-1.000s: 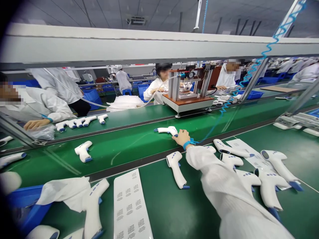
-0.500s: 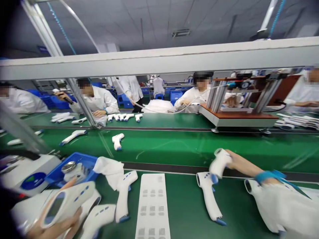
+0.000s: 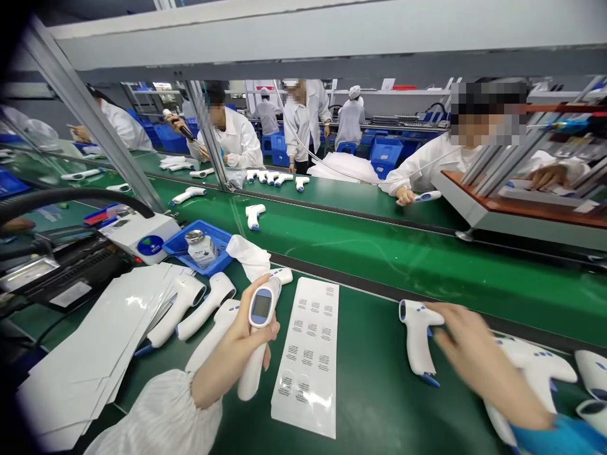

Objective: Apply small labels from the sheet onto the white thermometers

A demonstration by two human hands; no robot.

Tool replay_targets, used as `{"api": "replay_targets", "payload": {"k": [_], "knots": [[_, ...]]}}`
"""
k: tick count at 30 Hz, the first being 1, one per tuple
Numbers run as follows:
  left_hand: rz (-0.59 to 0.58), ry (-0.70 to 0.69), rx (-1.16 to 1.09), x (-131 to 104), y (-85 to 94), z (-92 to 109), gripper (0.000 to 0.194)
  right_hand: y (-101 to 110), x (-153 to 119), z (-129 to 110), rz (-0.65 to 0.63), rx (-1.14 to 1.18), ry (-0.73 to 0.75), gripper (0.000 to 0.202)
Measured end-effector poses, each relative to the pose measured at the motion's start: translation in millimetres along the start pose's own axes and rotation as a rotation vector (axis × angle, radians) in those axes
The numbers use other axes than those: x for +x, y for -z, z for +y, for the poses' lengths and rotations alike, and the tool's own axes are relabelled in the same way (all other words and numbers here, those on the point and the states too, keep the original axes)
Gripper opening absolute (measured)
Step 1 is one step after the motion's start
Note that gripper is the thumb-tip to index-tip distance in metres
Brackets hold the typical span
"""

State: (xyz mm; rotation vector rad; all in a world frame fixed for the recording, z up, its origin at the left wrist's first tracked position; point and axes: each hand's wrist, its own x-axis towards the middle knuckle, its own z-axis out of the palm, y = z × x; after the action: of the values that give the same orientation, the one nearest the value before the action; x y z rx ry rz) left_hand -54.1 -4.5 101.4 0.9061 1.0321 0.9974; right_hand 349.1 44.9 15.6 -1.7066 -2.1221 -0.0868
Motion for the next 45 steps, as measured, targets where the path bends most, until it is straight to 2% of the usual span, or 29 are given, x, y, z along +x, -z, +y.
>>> {"api": "replay_targets", "payload": {"k": [2,4,6,8,11,16,18,21,24,28,30,32,35,37,40,41,42,45], "knots": [[0.004,0.004,-0.004,-1.1,-2.7,-7.8,0.076,-15.7,0.5,-77.3,-0.151,0.167,0.09,0.038],[0.019,0.03,0.004,-2.0,-4.5,-17.4,0.078,-34.9,-4.4,-143.3,-0.283,0.264,0.188,0.05],[0.033,0.06,0.007,-2.8,-5.4,-29.0,0.08,-52.3,-10.5,-185.7,-0.392,0.324,0.257,0.061],[0.023,0.087,-0.014,-3.5,-5.8,-42.4,0.079,-63.8,-15.2,-203.3,-0.449,0.379,0.27,0.067],[-0.012,0.138,-0.092,-2.4,-6.7,-62.8,0.076,-68.1,-20.4,-199.8,-0.409,0.47,0.179,0.065],[-0.001,0.155,-0.138,5.8,-12.3,-84.9,0.077,-63.9,-32.7,-183.1,-0.225,0.518,-0.075,0.02],[-0.004,0.135,-0.12,9.2,-15.0,-88.3,0.076,-64.9,-37.0,-181.5,-0.188,0.541,-0.141,0.012],[-0.032,0.138,-0.074,12.0,-17.5,-89.4,0.074,-68.7,-39.8,-182.3,-0.142,0.579,-0.165,0.009],[-0.044,0.159,-0.045,12.8,-18.5,-88.6,0.071,-72.4,-37.3,-183.4,-0.122,0.635,-0.179,0.014],[-0.034,0.165,-0.034,13.2,-19.2,-87.8,0.07,-74.5,-26.2,-183.0,-0.164,0.723,-0.245,0.013],[-0.026,0.16,-0.04,13.3,-19.5,-88.3,0.071,-72.6,-21.2,-183.4,-0.205,0.704,-0.253,0.009],[-0.019,0.157,-0.039,13.4,-19.7,-89.6,0.07,-67.1,-20.4,-185.3,-0.216,0.623,-0.196,0.008],[-0.014,0.139,-0.026,13.2,-20.0,-92.7,0.071,-49.3,-27.8,-191.4,-0.231,0.536,0.029,0.012],[-0.017,0.119,-0.018,13.0,-20.3,-94.6,0.071,-32.7,-33.3,-197.3,-0.301,0.608,0.129,0.013],[-0.009,0.073,-0.025,13.3,-20.6,-96.4,0.068,-10.5,-30.4,-207.8,-0.478,0.865,0.061,0.014],[-0.009,0.065,-0.032,13.5,-20.5,-96.8,0.067,-6.2,-25.6,-211.4,-0.502,0.928,0.018,0.013],[-0.016,0.063,-0.041,13.8,-20.3,-97.4,0.067,-4.0,-19.3,-214.8,-0.488,0.959,-0.017,0.011],[-0.05,0.074,-0.054,14.8,-19.1,-99.3,0.072,-8.3,3.2,-222.9,-0.315,0.93,-0.085,0.008]]}}
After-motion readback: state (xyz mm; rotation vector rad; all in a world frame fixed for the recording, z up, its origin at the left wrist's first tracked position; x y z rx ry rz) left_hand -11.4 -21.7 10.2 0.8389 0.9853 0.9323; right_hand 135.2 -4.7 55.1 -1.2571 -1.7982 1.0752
